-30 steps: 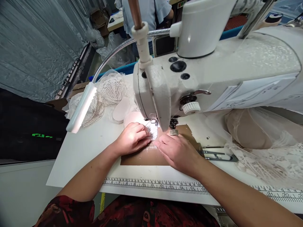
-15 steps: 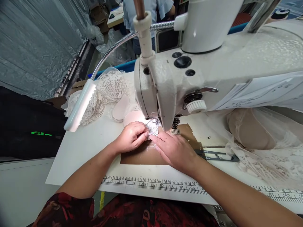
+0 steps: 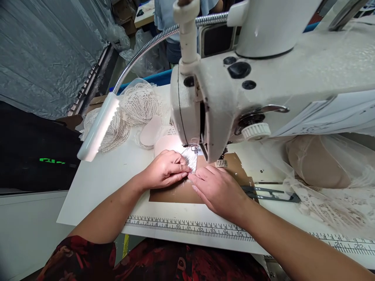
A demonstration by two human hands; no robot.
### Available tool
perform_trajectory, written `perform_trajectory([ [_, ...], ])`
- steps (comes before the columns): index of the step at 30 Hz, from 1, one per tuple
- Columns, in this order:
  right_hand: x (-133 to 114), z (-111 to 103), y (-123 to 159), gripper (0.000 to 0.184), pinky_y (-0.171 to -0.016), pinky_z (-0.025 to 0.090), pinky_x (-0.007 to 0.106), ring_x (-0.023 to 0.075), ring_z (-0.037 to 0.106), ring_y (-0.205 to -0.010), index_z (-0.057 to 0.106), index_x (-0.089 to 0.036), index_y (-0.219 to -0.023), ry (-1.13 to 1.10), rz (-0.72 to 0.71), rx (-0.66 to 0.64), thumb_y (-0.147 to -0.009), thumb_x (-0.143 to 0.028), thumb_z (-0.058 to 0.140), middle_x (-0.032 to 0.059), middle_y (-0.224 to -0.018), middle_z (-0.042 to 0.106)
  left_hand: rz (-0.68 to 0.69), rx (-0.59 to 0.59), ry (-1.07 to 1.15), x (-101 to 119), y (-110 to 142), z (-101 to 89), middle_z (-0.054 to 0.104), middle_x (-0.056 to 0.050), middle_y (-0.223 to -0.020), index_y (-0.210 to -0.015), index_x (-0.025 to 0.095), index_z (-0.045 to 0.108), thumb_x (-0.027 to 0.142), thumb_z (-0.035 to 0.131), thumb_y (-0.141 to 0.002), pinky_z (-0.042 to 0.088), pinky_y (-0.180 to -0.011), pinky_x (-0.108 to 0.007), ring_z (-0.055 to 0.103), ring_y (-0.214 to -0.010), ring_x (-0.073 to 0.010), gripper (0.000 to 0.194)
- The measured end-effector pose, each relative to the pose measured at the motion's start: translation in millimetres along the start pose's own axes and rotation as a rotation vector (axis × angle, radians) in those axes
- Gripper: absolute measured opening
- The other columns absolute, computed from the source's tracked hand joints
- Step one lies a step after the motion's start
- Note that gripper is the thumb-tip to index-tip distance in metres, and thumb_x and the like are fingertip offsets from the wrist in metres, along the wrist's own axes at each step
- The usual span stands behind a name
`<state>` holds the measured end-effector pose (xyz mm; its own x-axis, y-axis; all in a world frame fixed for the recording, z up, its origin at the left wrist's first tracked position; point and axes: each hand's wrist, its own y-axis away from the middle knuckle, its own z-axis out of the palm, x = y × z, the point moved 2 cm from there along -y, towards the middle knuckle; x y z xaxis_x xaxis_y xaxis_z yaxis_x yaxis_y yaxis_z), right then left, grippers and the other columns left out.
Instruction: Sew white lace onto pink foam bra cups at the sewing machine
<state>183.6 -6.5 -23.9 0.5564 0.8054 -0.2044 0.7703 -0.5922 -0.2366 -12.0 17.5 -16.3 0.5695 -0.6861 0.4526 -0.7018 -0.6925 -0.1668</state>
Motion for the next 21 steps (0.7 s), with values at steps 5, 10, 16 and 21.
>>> perform_trajectory([
  [5, -1, 0, 0, 0.021, -0.066, 0.030, 0.032, 0.0200, 0.046, -0.072, 0.064, -0.018, -0.095, 0.007, 0.002, -0.004, -0.092, -0.023, 0.043, 0.0037, -0.077, 0.059, 0.070, 0.000, -0.091, -1, -1, 0.7, 0.062, -0.004, -0.085, -0.107, 0.027, 0.068, 0.036, 0.047, -0.094, 0.036, -0.074, -0.031, 0.053, -0.081, -0.0154, 0.026],
  [10, 1, -1, 1, 0.022, -0.065, 0.030, 0.032, 0.0189, 0.047, -0.072, 0.065, -0.019, -0.099, -0.020, -0.017, 0.009, -0.092, -0.022, 0.043, 0.0033, -0.077, 0.059, 0.128, 0.013, -0.187, 0, -1, 0.1, 0.060, -0.003, -0.082, -0.103, 0.027, 0.069, 0.035, 0.047, -0.094, 0.033, -0.069, -0.030, 0.048, -0.075, -0.0150, 0.025],
  [16, 10, -2, 8, 0.022, -0.063, 0.032, 0.030, 0.0160, 0.050, -0.070, 0.066, -0.015, -0.101, -0.026, -0.014, 0.151, -0.091, -0.016, 0.046, 0.0037, -0.075, 0.061, 0.139, -0.001, -0.239, 2, -1, 0.9, 0.059, -0.003, -0.079, -0.104, 0.026, 0.068, 0.034, 0.045, -0.096, 0.032, -0.068, -0.030, 0.046, -0.073, -0.0145, 0.026],
  [21, 11, -2, 4, 0.030, -0.059, 0.032, 0.030, 0.0164, 0.048, -0.066, 0.066, -0.013, -0.106, 0.046, -0.006, 0.118, -0.087, -0.009, 0.044, 0.0035, -0.072, 0.059, 0.121, -0.019, -0.222, 2, 0, 0.3, 0.059, -0.004, -0.080, -0.107, 0.027, 0.067, 0.034, 0.044, -0.096, 0.035, -0.069, -0.031, 0.048, -0.076, -0.0157, 0.027],
])
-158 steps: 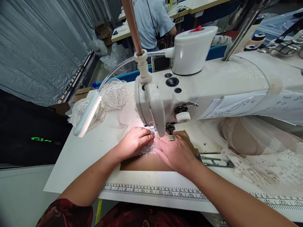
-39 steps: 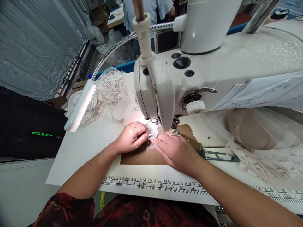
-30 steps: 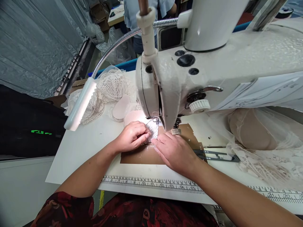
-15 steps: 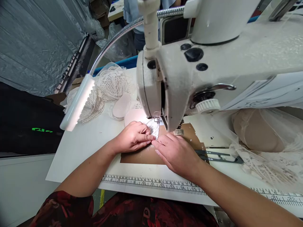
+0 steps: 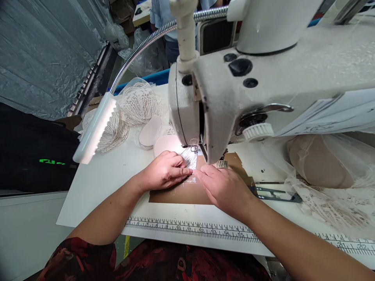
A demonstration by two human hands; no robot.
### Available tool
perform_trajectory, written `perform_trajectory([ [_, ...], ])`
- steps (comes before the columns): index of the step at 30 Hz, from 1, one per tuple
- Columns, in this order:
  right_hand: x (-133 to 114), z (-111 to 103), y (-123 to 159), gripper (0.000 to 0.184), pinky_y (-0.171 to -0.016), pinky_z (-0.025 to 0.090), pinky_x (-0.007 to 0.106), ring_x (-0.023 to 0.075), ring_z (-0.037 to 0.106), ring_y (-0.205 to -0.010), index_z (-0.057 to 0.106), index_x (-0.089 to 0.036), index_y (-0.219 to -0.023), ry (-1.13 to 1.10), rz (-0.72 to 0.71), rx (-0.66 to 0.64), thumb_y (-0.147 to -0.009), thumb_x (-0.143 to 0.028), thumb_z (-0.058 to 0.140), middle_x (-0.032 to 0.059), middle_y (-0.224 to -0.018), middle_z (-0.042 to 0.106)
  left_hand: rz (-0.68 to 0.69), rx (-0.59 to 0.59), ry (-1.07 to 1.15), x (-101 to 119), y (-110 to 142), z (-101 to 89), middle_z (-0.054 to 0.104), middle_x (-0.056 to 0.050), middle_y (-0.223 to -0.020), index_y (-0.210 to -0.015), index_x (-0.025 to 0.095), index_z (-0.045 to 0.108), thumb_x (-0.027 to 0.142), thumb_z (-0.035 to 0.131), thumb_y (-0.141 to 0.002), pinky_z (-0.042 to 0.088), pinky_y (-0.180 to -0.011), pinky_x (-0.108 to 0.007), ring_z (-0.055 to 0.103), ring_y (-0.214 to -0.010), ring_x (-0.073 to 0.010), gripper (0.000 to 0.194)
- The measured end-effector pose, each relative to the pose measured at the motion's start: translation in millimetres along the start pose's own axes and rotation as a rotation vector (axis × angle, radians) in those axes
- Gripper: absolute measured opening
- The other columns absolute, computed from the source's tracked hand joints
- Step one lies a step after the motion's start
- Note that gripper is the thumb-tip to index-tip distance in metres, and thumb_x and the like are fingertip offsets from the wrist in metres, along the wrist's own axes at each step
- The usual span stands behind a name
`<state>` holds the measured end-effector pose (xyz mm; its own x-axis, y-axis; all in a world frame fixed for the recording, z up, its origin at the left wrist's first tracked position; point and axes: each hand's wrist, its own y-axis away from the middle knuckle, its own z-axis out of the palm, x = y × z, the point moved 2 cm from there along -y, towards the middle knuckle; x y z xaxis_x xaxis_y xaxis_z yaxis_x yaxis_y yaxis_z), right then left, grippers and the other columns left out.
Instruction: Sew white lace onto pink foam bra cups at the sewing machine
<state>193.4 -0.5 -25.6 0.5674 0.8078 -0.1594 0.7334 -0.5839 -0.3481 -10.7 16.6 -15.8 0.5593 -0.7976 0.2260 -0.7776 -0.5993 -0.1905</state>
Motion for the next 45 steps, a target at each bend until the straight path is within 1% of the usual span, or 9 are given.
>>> perform_trajectory([
  [3, -1, 0, -3, 0.031, -0.060, 0.033, 0.030, 0.0171, 0.048, -0.068, 0.067, -0.014, -0.103, -0.001, 0.005, -0.019, -0.086, -0.007, 0.042, 0.0039, -0.071, 0.058, -0.015, 0.008, 0.075, -1, 0, -1.5, 0.061, -0.006, -0.090, -0.110, 0.025, 0.066, 0.036, 0.044, -0.095, 0.040, -0.074, -0.032, 0.052, -0.084, -0.0173, 0.028],
  [6, -2, 0, -3, 0.029, -0.063, 0.035, 0.030, 0.0171, 0.050, -0.069, 0.068, -0.014, -0.098, -0.019, 0.008, -0.022, -0.086, -0.008, 0.042, 0.0048, -0.073, 0.059, -0.059, 0.058, 0.144, -1, -4, -3.3, 0.062, -0.010, -0.110, -0.115, 0.020, 0.062, 0.032, 0.043, -0.095, 0.046, -0.082, -0.033, 0.055, -0.096, -0.0188, 0.031],
  [11, -2, -1, -2, 0.028, -0.065, 0.037, 0.030, 0.0176, 0.052, -0.072, 0.068, -0.014, -0.096, -0.040, 0.024, -0.021, -0.085, -0.008, 0.042, 0.0064, -0.077, 0.061, -0.120, 0.008, 0.035, 0, -11, 0.0, 0.060, -0.012, -0.126, -0.123, 0.016, 0.057, 0.028, 0.039, -0.096, 0.049, -0.083, -0.035, 0.056, -0.099, -0.0207, 0.035],
  [16, -2, -1, -3, 0.029, -0.064, 0.037, 0.029, 0.0172, 0.053, -0.071, 0.068, -0.014, -0.099, -0.004, 0.023, -0.002, -0.085, -0.008, 0.043, 0.0079, -0.081, 0.064, -0.084, -0.030, -0.057, 0, -12, 4.3, 0.058, -0.010, -0.130, -0.123, 0.015, 0.058, 0.030, 0.038, -0.097, 0.049, -0.082, -0.034, 0.055, -0.097, -0.0202, 0.036],
  [26, 3, -1, -10, 0.035, -0.057, 0.033, 0.030, 0.0185, 0.054, -0.072, 0.069, -0.014, -0.105, 0.157, 0.084, 0.016, -0.080, -0.007, 0.045, 0.0104, -0.086, 0.066, -0.046, -0.026, -0.064, -7, -14, 6.6, 0.055, -0.011, -0.135, -0.124, 0.014, 0.057, 0.027, 0.036, -0.097, 0.048, -0.083, -0.037, 0.054, -0.108, -0.0219, 0.036],
  [30, 6, 3, -12, 0.039, -0.057, 0.032, 0.031, 0.0174, 0.051, -0.067, 0.069, -0.017, -0.111, 0.195, 0.160, 0.018, -0.079, -0.008, 0.047, 0.0094, -0.091, 0.067, -0.067, -0.014, -0.054, -9, -13, 6.9, 0.056, -0.010, -0.133, -0.122, 0.017, 0.059, 0.028, 0.036, -0.097, 0.046, -0.081, -0.037, 0.054, -0.103, -0.0213, 0.035],
  [36, 12, 4, -16, 0.037, -0.061, 0.033, 0.033, 0.0200, 0.051, -0.072, 0.069, -0.020, -0.108, 0.142, 0.289, -0.054, -0.080, -0.011, 0.047, 0.0078, -0.080, 0.063, -0.135, 0.023, -0.099, -10, -15, 3.1, 0.059, -0.009, -0.129, -0.121, 0.022, 0.061, 0.032, 0.039, -0.096, 0.040, -0.074, -0.037, 0.052, -0.091, -0.0211, 0.035],
  [39, 13, 4, -15, 0.039, -0.063, 0.033, 0.032, 0.0196, 0.052, -0.073, 0.069, -0.022, -0.110, 0.143, 0.282, -0.055, -0.080, -0.011, 0.046, 0.0071, -0.079, 0.063, -0.160, 0.036, -0.118, -11, -15, 2.3, 0.061, -0.010, -0.126, -0.122, 0.021, 0.061, 0.033, 0.039, -0.096, 0.039, -0.076, -0.038, 0.051, -0.092, -0.0218, 0.036],
  [45, 11, 3, -11, 0.042, -0.055, 0.030, 0.030, 0.0151, 0.048, -0.060, 0.069, -0.026, -0.112, 0.140, 0.289, -0.036, -0.081, -0.011, 0.044, 0.0044, -0.078, 0.063, -0.194, 0.028, -0.134, -12, -16, 4.5, 0.060, -0.013, -0.122, -0.124, 0.021, 0.058, 0.031, 0.041, -0.094, 0.038, -0.083, -0.042, 0.050, -0.105, -0.0268, 0.036],
])
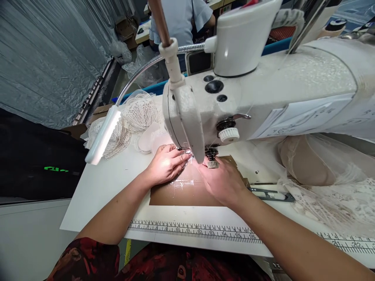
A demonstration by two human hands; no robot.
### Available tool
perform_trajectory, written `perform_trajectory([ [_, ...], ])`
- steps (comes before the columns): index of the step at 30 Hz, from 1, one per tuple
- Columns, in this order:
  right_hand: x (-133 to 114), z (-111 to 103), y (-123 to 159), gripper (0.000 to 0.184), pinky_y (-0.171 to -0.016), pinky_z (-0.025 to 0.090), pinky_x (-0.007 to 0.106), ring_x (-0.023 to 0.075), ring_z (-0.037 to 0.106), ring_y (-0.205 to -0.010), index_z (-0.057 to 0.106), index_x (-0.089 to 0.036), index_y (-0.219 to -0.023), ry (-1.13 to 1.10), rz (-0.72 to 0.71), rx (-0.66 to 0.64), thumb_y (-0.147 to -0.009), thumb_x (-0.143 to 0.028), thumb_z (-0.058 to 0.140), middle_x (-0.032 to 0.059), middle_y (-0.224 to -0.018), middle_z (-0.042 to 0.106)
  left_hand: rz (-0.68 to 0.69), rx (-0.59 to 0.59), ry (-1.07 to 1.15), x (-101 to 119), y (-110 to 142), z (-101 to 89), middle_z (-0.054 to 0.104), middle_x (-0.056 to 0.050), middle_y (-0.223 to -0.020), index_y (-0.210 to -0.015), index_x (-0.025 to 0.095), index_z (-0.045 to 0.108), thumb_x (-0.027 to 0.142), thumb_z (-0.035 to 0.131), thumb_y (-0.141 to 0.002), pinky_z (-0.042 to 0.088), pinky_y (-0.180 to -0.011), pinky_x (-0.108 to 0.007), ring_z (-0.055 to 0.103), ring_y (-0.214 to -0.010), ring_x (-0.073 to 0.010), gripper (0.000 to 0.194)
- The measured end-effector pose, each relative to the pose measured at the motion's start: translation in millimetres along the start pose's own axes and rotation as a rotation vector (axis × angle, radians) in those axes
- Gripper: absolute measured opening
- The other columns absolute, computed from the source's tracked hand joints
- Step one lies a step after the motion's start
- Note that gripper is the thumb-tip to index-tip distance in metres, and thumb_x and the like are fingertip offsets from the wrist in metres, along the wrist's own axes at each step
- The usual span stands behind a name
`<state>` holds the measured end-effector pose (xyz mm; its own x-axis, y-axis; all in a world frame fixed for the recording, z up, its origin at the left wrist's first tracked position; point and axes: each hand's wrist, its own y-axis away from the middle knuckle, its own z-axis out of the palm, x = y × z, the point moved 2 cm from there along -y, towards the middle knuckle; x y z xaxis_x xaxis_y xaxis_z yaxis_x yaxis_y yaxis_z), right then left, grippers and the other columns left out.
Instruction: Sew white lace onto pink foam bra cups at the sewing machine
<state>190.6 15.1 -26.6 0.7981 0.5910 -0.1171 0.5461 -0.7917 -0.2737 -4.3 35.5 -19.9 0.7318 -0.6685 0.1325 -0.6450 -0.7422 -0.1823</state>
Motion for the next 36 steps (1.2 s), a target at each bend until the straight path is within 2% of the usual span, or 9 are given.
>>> perform_trajectory([
  [3, -1, -4, 1, 0.042, -0.055, 0.032, 0.029, 0.0151, 0.051, -0.063, 0.068, -0.024, -0.111, -0.036, -0.036, 0.037, -0.082, -0.011, 0.042, 0.0046, -0.086, 0.067, -0.017, -0.003, -0.046, 3, -1, -2.9, 0.060, -0.014, -0.121, -0.125, 0.019, 0.056, 0.035, 0.039, -0.095, 0.037, -0.086, -0.044, 0.047, -0.113, -0.0302, 0.038],
  [7, 1, -6, 4, 0.036, -0.056, 0.035, 0.028, 0.0162, 0.056, -0.069, 0.068, -0.021, -0.108, -0.070, -0.078, 0.083, -0.087, -0.014, 0.041, 0.0052, -0.093, 0.070, -0.114, -0.081, -0.064, 10, 5, -19.2, 0.056, -0.015, -0.128, -0.127, 0.015, 0.053, 0.051, 0.040, -0.093, 0.043, -0.084, -0.043, 0.048, -0.113, -0.0319, 0.052],
  [11, 8, -6, 7, 0.031, -0.056, 0.034, 0.029, 0.0169, 0.053, -0.063, 0.070, -0.019, -0.098, -0.030, -0.071, 0.124, -0.088, -0.016, 0.041, 0.0045, -0.080, 0.070, -0.159, -0.188, 0.102, 16, 16, -39.1, 0.062, -0.010, -0.119, -0.121, 0.016, 0.058, 0.050, 0.041, -0.093, 0.049, -0.081, -0.036, 0.056, -0.104, -0.0258, 0.048],
  [14, 13, -7, 10, 0.029, -0.056, 0.034, 0.030, 0.0175, 0.053, -0.063, 0.070, -0.018, -0.096, -0.017, -0.034, 0.129, -0.089, -0.017, 0.042, 0.0044, -0.074, 0.068, -0.138, -0.193, 0.236, 20, 19, -43.9, 0.066, -0.009, -0.105, -0.112, 0.017, 0.063, 0.044, 0.043, -0.094, 0.050, -0.082, -0.033, 0.061, -0.097, -0.0219, 0.039],
  [16, 14, -9, 12, 0.028, -0.057, 0.035, 0.029, 0.0162, 0.053, -0.063, 0.070, -0.018, -0.097, -0.060, -0.053, 0.118, -0.089, -0.017, 0.043, 0.0038, -0.076, 0.068, -0.115, -0.168, 0.273, 22, 17, -41.9, 0.066, -0.010, -0.103, -0.108, 0.016, 0.064, 0.042, 0.045, -0.093, 0.051, -0.083, -0.033, 0.061, -0.095, -0.0214, 0.036],
  [19, 13, -10, 15, 0.025, -0.060, 0.037, 0.027, 0.0140, 0.054, -0.064, 0.069, -0.019, -0.097, -0.170, -0.187, 0.091, -0.089, -0.018, 0.046, 0.0021, -0.077, 0.068, -0.065, -0.132, 0.263, 26, 13, -35.3, 0.065, -0.011, -0.108, -0.107, 0.013, 0.064, 0.039, 0.045, -0.093, 0.050, -0.085, -0.035, 0.059, -0.097, -0.0224, 0.035],
  [23, 9, -7, 20, 0.024, -0.063, 0.037, 0.028, 0.0149, 0.055, -0.069, 0.068, -0.019, -0.099, -0.254, -0.316, 0.020, -0.091, -0.021, 0.046, 0.0021, -0.072, 0.064, 0.011, -0.112, 0.193, 29, 10, -24.3, 0.061, -0.012, -0.120, -0.114, 0.012, 0.061, 0.037, 0.044, -0.094, 0.047, -0.089, -0.038, 0.055, -0.099, -0.0237, 0.037],
  [29, 4, -9, 20, 0.023, -0.061, 0.035, 0.029, 0.0152, 0.051, -0.064, 0.069, -0.017, -0.090, -0.252, -0.341, 0.015, -0.090, -0.021, 0.047, 0.0024, -0.066, 0.061, 0.042, -0.103, 0.060, 31, 10, -9.8, 0.054, -0.010, -0.131, -0.121, 0.016, 0.058, 0.039, 0.042, -0.093, 0.045, -0.083, -0.039, 0.051, -0.098, -0.0243, 0.039],
  [36, 2, -12, 18, 0.024, -0.062, 0.035, 0.030, 0.0160, 0.052, -0.064, 0.069, -0.016, -0.081, -0.258, -0.348, 0.033, -0.090, -0.020, 0.047, 0.0033, -0.066, 0.060, 0.025, -0.131, -0.045, 34, 9, -11.1, 0.050, -0.009, -0.134, -0.126, 0.021, 0.054, 0.042, 0.038, -0.094, 0.043, -0.076, -0.040, 0.050, -0.097, -0.0261, 0.041],
])
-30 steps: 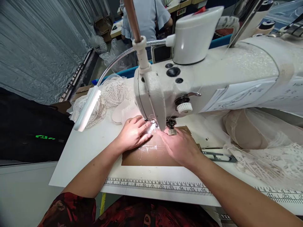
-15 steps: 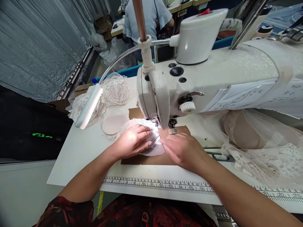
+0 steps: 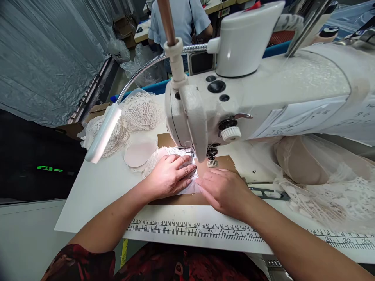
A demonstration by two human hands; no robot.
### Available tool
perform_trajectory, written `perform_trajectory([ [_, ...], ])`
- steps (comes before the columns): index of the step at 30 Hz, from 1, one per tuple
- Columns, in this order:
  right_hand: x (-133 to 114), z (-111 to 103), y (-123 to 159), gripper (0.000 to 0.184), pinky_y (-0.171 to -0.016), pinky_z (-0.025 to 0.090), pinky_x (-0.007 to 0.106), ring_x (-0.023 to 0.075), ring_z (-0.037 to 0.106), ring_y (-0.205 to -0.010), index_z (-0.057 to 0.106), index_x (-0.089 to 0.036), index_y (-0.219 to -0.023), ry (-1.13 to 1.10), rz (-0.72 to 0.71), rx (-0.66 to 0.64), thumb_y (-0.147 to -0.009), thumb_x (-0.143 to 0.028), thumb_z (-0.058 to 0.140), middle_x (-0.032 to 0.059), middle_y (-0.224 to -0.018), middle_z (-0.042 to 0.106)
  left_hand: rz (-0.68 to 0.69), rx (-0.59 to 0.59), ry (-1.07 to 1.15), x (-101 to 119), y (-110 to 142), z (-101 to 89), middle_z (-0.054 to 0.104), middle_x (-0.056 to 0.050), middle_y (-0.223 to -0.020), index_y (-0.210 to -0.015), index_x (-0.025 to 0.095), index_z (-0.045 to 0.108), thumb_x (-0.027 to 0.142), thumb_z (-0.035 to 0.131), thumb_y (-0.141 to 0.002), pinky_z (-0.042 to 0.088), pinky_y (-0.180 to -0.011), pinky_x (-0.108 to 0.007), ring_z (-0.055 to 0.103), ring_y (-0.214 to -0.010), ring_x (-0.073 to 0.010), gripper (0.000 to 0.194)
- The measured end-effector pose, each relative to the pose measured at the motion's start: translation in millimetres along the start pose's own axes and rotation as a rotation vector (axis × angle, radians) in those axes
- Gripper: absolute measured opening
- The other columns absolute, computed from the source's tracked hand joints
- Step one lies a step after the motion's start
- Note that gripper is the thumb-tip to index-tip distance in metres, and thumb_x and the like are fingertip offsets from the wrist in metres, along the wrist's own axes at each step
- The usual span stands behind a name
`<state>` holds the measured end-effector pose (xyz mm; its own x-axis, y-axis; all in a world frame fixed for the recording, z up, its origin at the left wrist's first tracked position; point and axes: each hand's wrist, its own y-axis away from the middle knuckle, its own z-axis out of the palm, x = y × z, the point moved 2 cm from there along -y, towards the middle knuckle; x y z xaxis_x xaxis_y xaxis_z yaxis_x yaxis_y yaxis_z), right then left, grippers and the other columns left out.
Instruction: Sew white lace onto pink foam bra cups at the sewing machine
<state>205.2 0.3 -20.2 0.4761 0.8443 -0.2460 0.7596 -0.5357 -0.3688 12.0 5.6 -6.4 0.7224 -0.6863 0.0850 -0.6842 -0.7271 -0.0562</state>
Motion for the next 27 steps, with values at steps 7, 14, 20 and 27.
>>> perform_trajectory([
  [7, 0.5, 2.6, -3.2, 0.023, -0.061, 0.034, 0.029, 0.0154, 0.053, -0.066, 0.068, -0.015, -0.098, 0.125, 0.088, 0.037, -0.088, -0.015, 0.047, 0.0032, -0.076, 0.064, 0.024, 0.023, 0.080, -3.9, 1.7, -1.3, 0.055, -0.011, -0.126, -0.117, 0.015, 0.058, 0.039, 0.041, -0.094, 0.044, -0.082, -0.038, 0.052, -0.099, -0.0235, 0.037],
  [14, 1.6, 1.5, -6.0, 0.024, -0.054, 0.024, 0.030, 0.0135, 0.042, -0.056, 0.068, -0.017, -0.086, 0.276, 0.146, 0.026, -0.083, -0.010, 0.046, 0.0030, -0.073, 0.063, 0.034, 0.034, 0.099, -3.4, 1.1, 0.2, 0.056, -0.009, -0.127, -0.118, 0.017, 0.058, 0.039, 0.044, -0.093, 0.044, -0.083, -0.038, 0.052, -0.100, -0.0238, 0.036],
  [20, 2.5, 0.9, -7.0, 0.026, -0.054, 0.023, 0.030, 0.0138, 0.043, -0.057, 0.068, -0.019, -0.092, 0.252, 0.132, -0.014, -0.081, -0.010, 0.046, 0.0021, -0.071, 0.060, 0.032, 0.022, 0.106, -4.2, 0.6, 0.4, 0.056, -0.010, -0.128, -0.120, 0.018, 0.058, 0.039, 0.042, -0.094, 0.044, -0.082, -0.039, 0.052, -0.101, -0.0247, 0.037],
  [27, 0.1, -4.3, -0.2, 0.022, -0.061, 0.032, 0.029, 0.0148, 0.048, -0.064, 0.067, -0.018, -0.086, 0.078, 0.084, 0.057, -0.086, -0.014, 0.046, 0.0023, -0.070, 0.061, 0.027, -0.006, 0.180, -5.0, 2.9, -7.6, 0.056, -0.012, -0.128, -0.121, 0.015, 0.057, 0.042, 0.040, -0.094, 0.045, -0.087, -0.040, 0.052, -0.102, -0.0248, 0.042],
])
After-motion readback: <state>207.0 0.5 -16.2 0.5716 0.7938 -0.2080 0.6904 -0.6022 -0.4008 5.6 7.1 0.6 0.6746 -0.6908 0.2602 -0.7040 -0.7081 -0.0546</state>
